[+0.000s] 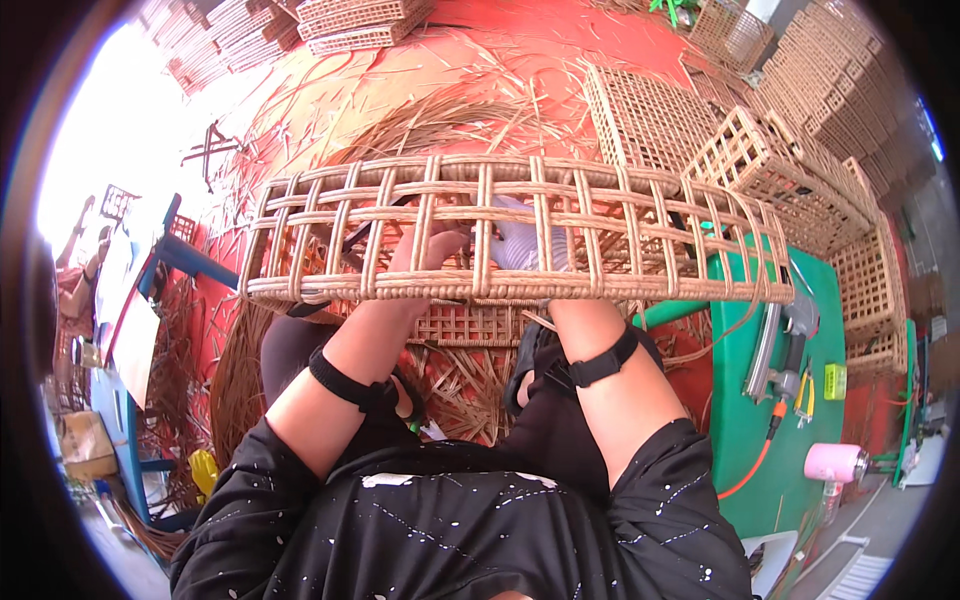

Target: The recorder is weaving rattan or bamboo strips around a furniture frame, using tools like a nail gun and pliers to secure and trim the material.

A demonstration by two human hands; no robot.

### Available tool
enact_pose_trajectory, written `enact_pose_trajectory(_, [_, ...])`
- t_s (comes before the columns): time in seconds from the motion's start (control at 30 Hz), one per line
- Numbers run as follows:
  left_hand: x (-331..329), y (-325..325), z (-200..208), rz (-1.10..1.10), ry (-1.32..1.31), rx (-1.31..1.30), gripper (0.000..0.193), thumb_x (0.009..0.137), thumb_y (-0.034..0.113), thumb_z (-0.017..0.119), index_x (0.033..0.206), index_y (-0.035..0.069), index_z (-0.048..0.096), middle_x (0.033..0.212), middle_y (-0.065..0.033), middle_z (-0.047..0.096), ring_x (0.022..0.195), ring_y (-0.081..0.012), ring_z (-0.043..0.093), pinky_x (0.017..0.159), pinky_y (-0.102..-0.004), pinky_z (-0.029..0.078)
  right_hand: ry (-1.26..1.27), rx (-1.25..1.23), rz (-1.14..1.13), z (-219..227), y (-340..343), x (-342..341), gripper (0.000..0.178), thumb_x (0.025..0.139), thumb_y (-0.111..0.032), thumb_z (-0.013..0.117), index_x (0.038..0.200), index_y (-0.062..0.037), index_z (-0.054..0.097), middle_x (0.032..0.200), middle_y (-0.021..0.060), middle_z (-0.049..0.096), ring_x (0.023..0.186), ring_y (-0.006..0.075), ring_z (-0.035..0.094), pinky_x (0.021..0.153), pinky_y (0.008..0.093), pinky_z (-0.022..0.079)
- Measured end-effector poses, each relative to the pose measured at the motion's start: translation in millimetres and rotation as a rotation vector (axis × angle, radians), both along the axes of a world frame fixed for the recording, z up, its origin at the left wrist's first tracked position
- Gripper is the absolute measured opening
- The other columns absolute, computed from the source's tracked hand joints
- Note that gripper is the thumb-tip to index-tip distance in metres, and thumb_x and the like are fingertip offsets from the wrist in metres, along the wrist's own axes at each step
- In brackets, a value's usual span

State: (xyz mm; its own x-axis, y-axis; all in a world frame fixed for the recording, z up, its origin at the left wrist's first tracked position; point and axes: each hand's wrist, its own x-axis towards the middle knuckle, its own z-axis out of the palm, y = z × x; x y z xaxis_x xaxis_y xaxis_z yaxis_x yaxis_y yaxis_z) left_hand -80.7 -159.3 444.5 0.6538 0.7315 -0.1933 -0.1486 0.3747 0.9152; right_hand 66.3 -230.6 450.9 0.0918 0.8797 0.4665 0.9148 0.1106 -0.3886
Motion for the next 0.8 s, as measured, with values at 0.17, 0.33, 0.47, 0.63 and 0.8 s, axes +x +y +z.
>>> enact_pose_trajectory(0.17, [4,-16,-1,0.107,-0.056,0.126,0.039,0.076,0.001,0.058,0.115,0.001,0.052,0.093,-0.0088,0.06,0.086,-0.0168,0.057,0.075,-0.0299,0.045,-0.116,-0.117,-0.081,34,-16,-10,0.014,0.078,-0.021,0.063,0.083,-0.0084,0.061,0.074,0.0083,0.062,0.069,0.0254,0.06,0.065,0.039,0.048])
enact_pose_trajectory(0.33, [-4,-5,-25,0.103,0.217,0.68,0.036,0.079,0.01,0.063,0.112,-0.001,0.054,0.1,-0.0114,0.064,0.088,-0.0184,0.062,0.075,-0.0288,0.051,0.665,-0.491,0.042,40,-34,-13,0.017,0.079,-0.021,0.067,0.077,-0.0052,0.063,0.067,0.0007,0.06,0.064,0.0079,0.055,0.06,0.0249,0.046])
enact_pose_trajectory(0.47, [5,-8,-21,0.263,0.14,0.951,0.025,0.075,0.011,0.069,0.095,0.0,0.061,0.085,-0.014,0.064,0.081,-0.0232,0.063,0.069,-0.0338,0.05,0.734,-0.539,0.364,51,-50,-20,0.017,0.08,-0.019,0.067,0.083,-0.0028,0.067,0.077,0.0047,0.065,0.072,0.0106,0.06,0.066,0.0262,0.049])
enact_pose_trajectory(0.63, [5,-8,-17,0.31,0.146,1.095,0.016,0.074,0.011,0.067,0.085,0.0,0.064,0.077,-0.0163,0.063,0.072,-0.0303,0.061,0.064,-0.0374,0.048,0.525,-0.7,0.663,63,-49,-30,0.026,0.086,-0.026,0.06,0.092,-0.002,0.066,0.079,0.0055,0.066,0.077,0.0119,0.06,0.074,0.0272,0.047])
enact_pose_trajectory(0.8, [2,-13,-23,0.185,-0.085,0.447,0.012,0.082,0.009,0.064,0.076,-0.001,0.062,0.071,-0.0056,0.061,0.065,-0.0123,0.058,0.056,-0.0264,0.046,0.697,-0.962,0.75,59,-54,-38,0.029,0.088,-0.028,0.056,0.099,-0.0019,0.065,0.069,0.0031,0.062,0.058,0.0086,0.053,0.055,0.0235,0.043])
